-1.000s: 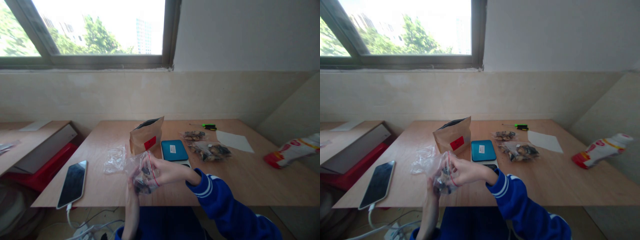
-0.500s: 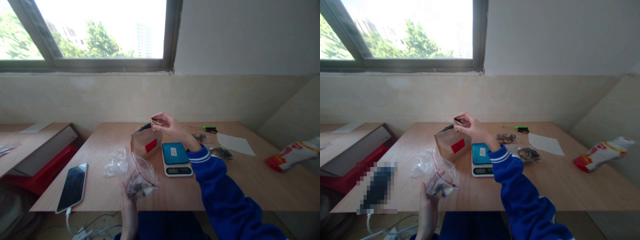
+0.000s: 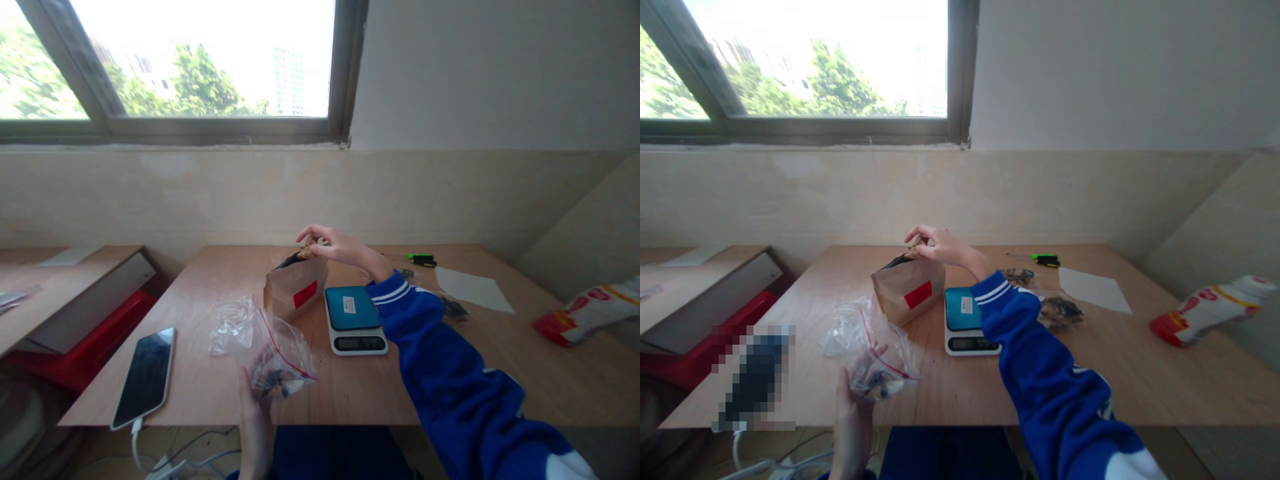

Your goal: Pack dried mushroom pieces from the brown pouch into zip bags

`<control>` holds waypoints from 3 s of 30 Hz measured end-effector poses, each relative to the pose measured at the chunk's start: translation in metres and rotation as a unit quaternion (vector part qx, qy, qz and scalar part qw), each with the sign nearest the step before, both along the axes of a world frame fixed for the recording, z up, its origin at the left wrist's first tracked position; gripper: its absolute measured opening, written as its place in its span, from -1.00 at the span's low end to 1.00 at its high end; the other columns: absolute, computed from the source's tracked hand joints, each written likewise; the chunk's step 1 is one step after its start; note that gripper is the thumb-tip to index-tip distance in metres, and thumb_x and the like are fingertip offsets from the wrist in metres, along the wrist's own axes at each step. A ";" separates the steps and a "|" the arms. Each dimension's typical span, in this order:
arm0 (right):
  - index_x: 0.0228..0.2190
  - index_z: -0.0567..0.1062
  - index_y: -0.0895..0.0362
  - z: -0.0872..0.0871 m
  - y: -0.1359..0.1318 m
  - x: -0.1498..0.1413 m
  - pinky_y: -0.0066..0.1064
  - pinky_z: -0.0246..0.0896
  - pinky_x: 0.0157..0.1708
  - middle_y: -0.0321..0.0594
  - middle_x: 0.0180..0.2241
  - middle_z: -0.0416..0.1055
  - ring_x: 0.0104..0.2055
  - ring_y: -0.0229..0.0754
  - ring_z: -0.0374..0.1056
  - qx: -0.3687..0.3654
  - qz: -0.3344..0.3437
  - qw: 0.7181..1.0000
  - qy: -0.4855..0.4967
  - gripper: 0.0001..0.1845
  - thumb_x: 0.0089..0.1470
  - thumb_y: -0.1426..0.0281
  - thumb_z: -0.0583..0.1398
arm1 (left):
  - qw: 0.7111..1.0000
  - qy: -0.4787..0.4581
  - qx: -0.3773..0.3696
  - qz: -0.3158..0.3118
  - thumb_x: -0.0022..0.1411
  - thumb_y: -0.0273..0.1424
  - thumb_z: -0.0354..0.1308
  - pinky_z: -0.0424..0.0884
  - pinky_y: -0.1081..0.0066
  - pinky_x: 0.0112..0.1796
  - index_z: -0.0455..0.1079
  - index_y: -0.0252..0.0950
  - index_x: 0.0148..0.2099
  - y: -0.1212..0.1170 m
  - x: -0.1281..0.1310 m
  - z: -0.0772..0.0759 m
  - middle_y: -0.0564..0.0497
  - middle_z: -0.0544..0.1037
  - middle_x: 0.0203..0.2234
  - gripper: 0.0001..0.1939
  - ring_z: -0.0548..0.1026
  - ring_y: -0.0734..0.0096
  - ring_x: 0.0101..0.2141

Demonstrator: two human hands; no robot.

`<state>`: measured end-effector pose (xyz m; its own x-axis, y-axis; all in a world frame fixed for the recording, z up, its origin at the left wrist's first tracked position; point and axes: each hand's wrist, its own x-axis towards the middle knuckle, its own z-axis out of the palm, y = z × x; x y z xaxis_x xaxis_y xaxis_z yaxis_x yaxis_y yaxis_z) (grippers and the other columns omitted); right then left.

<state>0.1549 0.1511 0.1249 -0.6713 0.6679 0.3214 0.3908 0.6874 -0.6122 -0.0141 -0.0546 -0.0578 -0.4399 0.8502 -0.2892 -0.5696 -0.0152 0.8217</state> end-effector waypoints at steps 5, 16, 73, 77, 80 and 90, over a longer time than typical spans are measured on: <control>-0.23 0.43 0.19 -0.001 0.001 -0.007 -0.36 0.14 -0.18 -0.23 -0.33 0.37 -0.26 -0.20 0.28 0.062 -0.041 0.997 -0.015 -0.81 0.07 0.39 0.17 | 1.000 0.000 0.002 -0.008 0.17 0.12 0.02 0.40 0.24 -0.08 0.48 -0.27 0.02 -0.001 0.002 0.002 -0.16 0.60 -0.09 -0.36 0.53 0.15 -0.08; -0.22 0.56 0.11 -0.017 0.003 -0.002 -0.18 0.04 0.05 -0.12 -0.13 0.31 -0.03 -0.09 0.25 0.159 -0.090 0.983 -0.026 -0.77 0.18 0.28 0.16 | 1.000 -0.008 0.002 -0.009 0.16 0.12 0.02 0.41 0.25 -0.09 0.48 -0.27 0.02 -0.002 0.001 0.004 -0.15 0.60 -0.10 -0.37 0.53 0.16 -0.09; -0.34 0.54 0.19 -0.111 -0.126 -0.019 -0.47 0.27 -0.32 -0.29 -0.37 0.43 -0.35 -0.28 0.34 -0.314 0.166 0.933 0.061 -0.88 0.04 0.40 0.27 | 0.996 0.085 0.027 -0.022 0.20 0.13 -0.05 0.19 0.18 0.18 0.39 -0.23 0.13 0.008 0.019 -0.001 -0.11 0.50 0.06 -0.33 0.38 0.14 0.13; -0.32 0.56 0.21 -0.113 -0.124 -0.015 -0.47 0.26 -0.36 -0.25 -0.38 0.46 -0.39 -0.30 0.35 -0.345 0.095 0.929 0.095 -0.83 -0.03 0.42 0.31 | 0.997 0.053 0.040 -0.032 0.25 0.09 -0.08 0.15 0.16 0.21 0.30 -0.21 0.21 0.007 0.016 0.007 -0.11 0.46 0.11 -0.34 0.37 0.17 0.15; -0.29 0.55 0.20 -0.111 -0.123 -0.013 -0.45 0.30 -0.32 -0.23 -0.36 0.49 -0.36 -0.27 0.38 -0.386 0.070 0.909 0.140 -0.73 -0.08 0.35 0.35 | 0.998 0.059 0.015 -0.021 0.24 0.10 -0.07 0.17 0.11 0.19 0.30 -0.23 0.22 0.007 0.014 0.008 -0.14 0.52 0.03 -0.32 0.40 0.14 0.12; -0.25 0.54 0.15 -0.066 -0.072 0.013 -0.42 0.33 -0.24 -0.19 -0.25 0.54 -0.28 -0.27 0.43 -0.321 -0.023 0.885 0.336 -0.62 -0.13 0.25 0.40 | 0.975 0.204 -0.076 -0.043 0.14 0.09 -0.02 0.43 0.30 -0.32 0.44 -0.37 0.05 0.015 -0.039 0.012 -0.13 0.63 -0.36 -0.30 0.56 0.16 -0.29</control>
